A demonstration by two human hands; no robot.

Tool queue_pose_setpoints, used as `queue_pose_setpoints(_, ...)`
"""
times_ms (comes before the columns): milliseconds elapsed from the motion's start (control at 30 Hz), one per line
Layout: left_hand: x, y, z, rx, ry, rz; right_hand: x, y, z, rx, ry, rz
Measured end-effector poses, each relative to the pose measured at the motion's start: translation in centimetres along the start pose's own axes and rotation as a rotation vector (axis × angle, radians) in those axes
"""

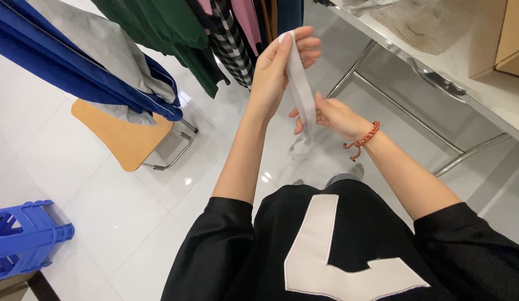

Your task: The person unpacks a cardboard box, removes a plastic-wrapped brown garment, and places it on a hanger. They then take another brown garment from the rack, fold it neatly on a metal table, and prepare it for storage.

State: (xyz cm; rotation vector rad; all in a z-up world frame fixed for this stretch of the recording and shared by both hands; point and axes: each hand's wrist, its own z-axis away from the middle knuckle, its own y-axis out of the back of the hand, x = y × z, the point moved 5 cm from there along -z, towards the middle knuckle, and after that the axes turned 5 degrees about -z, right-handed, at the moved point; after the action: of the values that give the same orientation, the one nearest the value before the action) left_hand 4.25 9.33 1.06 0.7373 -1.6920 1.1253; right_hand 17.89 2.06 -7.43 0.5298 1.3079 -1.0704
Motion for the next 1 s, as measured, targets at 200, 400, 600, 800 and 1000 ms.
queue_pose_setpoints(200, -2.2, 2.8, 0.7, 0.235, 0.003, 0.079, -5.7, -2.0, 2.7, -0.002, 0.080, 0.222)
queue_pose_setpoints(400, -6.1, 3.1, 2.1, 0.151, 0.096, 0.033, -9.8, -1.5, 3.3, 0.136, 0.157, 0.237)
queue_pose_setpoints(600, -5.7, 2.9, 2.6, 0.019, 0.024, -0.161, -10.8, -0.1, 3.5, 0.164, 0.241, 0.148)
queue_pose_setpoints(800, -7.1, 0.8, 3.5, -0.135, 0.106, -0.334, -13.3, -0.6, 3.7, 0.151, 0.342, 0.146)
queue_pose_setpoints(1000, -6.0, -3.3, 3.8, -0.367, 0.130, -0.298, -15.3, 0.4, 3.3, 0.254, 0.367, 0.224)
